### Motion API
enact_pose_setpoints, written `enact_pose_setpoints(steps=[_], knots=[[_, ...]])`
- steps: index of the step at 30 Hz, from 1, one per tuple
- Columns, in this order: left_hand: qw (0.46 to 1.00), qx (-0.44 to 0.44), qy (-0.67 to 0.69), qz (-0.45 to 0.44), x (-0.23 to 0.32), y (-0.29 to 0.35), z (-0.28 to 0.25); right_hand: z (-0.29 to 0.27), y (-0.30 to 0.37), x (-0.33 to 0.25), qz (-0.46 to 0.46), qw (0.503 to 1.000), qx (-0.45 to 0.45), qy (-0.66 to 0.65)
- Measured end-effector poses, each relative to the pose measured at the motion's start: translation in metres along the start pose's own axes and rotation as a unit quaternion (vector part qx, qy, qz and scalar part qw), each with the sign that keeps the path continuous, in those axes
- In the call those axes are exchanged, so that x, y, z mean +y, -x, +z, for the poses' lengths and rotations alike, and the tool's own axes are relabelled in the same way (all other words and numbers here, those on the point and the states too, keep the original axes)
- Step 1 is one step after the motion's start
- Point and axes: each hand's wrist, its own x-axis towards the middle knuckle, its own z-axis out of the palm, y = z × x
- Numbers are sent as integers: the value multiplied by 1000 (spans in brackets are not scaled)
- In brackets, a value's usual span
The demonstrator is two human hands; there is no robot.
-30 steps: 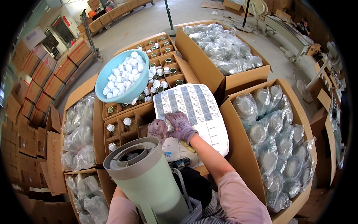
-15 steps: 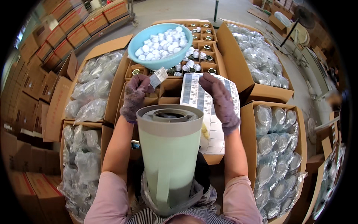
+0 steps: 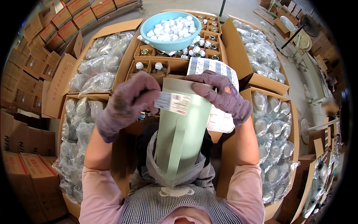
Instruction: The person unpacks thermos containers from plastic bags, removes labels, and assembles them by inserting inner stainless steel liners and screwing on lids. The person handles multiple thermoses one at a time in a warehouse setting.
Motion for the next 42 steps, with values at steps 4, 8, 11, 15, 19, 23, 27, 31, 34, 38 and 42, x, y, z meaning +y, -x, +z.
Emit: enact_pose_setpoints(steps=[4,8,11,15,19,23,27,31,34,38,42], knots=[[998,-44,-16,-53,0,3,18,3,8,-6,41,999,-9,-22],[996,-42,-66,-33,3,4,25,3,12,-3,24,998,-13,-56],[995,-39,-84,-47,3,4,26,5,14,-5,0,999,-18,-50],[994,-36,-80,-60,0,5,28,2,15,-9,10,999,-40,-20],[993,-37,-82,-82,1,4,26,3,12,-9,8,998,-51,32],[992,-41,-84,-84,1,2,26,1,12,-10,7,997,-56,50],[993,-43,-76,-84,0,2,26,2,11,-5,-2,996,-55,70],[991,-38,-85,-94,2,2,27,1,11,-9,-2,996,-61,72],[991,-38,-93,-89,3,3,26,0,10,-6,-7,996,-63,69],[990,-32,-120,-62,0,4,25,1,9,-2,-26,994,-60,83],[987,0,-160,-23,-4,7,29,2,9,-7,-9,996,-59,72]])
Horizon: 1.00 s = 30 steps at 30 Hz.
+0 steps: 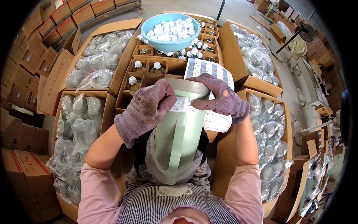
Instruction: The person unpacks thermos containers from plastic bags, removes labels, and assembles them by inserting inner stainless steel liners and screwing on lids. The person handles multiple thermoses one at a time in a warehouse setting.
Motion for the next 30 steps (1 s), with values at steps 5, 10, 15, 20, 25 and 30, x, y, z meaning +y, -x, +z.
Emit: enact_pose_setpoints(steps=[5,10,15,20,25,30], knots=[[989,70,-97,86,-12,3,9,1,0,-3,-4,1000,-4,-4],[978,92,-185,4,-16,4,-6,-1,2,-9,4,1000,-7,-16],[944,236,-130,191,-14,1,18,6,-1,-5,-62,998,19,23],[969,143,27,199,-68,-16,53,8,7,-4,-18,999,-26,33],[954,180,219,93,-76,6,70,14,18,-46,-21,997,0,68],[968,92,228,59,-75,16,48,14,20,-39,-45,996,44,59]])
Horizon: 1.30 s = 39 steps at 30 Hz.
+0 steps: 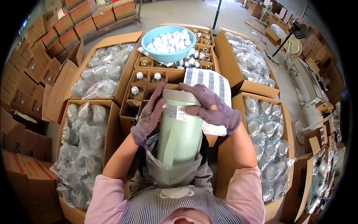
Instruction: The person unpacks thermos containers from plastic bags, removes labels, and assembles them by inserting inner stainless steel liners and screwing on lids. The person handles multiple thermoses one at a time in a warehouse setting.
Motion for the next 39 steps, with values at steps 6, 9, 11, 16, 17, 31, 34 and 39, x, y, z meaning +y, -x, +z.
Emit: enact_pose_setpoints(steps=[6,9,11,16,17,31,34,39], knots=[[943,-57,-329,10,74,99,47,18,5,2,-28,985,115,128],[984,81,-127,-97,23,99,36,18,10,-42,-87,959,195,184],[995,18,-98,-15,-27,96,-4,17,7,-50,-145,963,198,113],[985,-127,-100,57,-18,48,-5,27,-15,-47,-242,909,128,-315],[987,-144,-50,50,-13,26,7,39,-20,-26,-221,866,134,-429],[984,12,-20,178,47,-20,-15,54,-6,87,-3,913,374,-163],[995,17,42,84,48,-28,-13,32,-7,-4,-50,801,394,-448],[970,143,93,174,44,-43,2,40,-10,78,-11,882,316,-350]])
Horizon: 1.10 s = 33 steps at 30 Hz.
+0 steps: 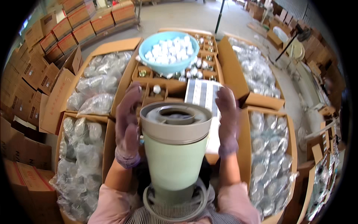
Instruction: The person unpacks thermos containers from plastic bags, removes labels, and assembles them by inserting inner stainless steel liners and screwing on lids. The person handles multiple thermoses one at a time in a warehouse setting.
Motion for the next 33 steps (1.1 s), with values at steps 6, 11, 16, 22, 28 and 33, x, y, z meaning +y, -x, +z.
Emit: enact_pose_setpoints(steps=[6,11,16,22,28,33], knots=[[986,-149,-74,9,12,-21,-11,6,-26,9,-47,993,-98,50],[931,-234,-31,-278,-34,-51,-39,31,-71,-19,159,983,-18,86],[904,-3,251,-346,-68,-47,-29,38,-110,44,-213,898,154,353],[944,-102,101,-297,-123,-19,-25,26,-73,106,-173,861,-155,453],[926,-66,293,-229,-150,-3,-27,22,-56,147,-85,873,-133,462],[897,-200,-361,160,-172,15,-13,18,-45,147,-59,873,-137,464]])
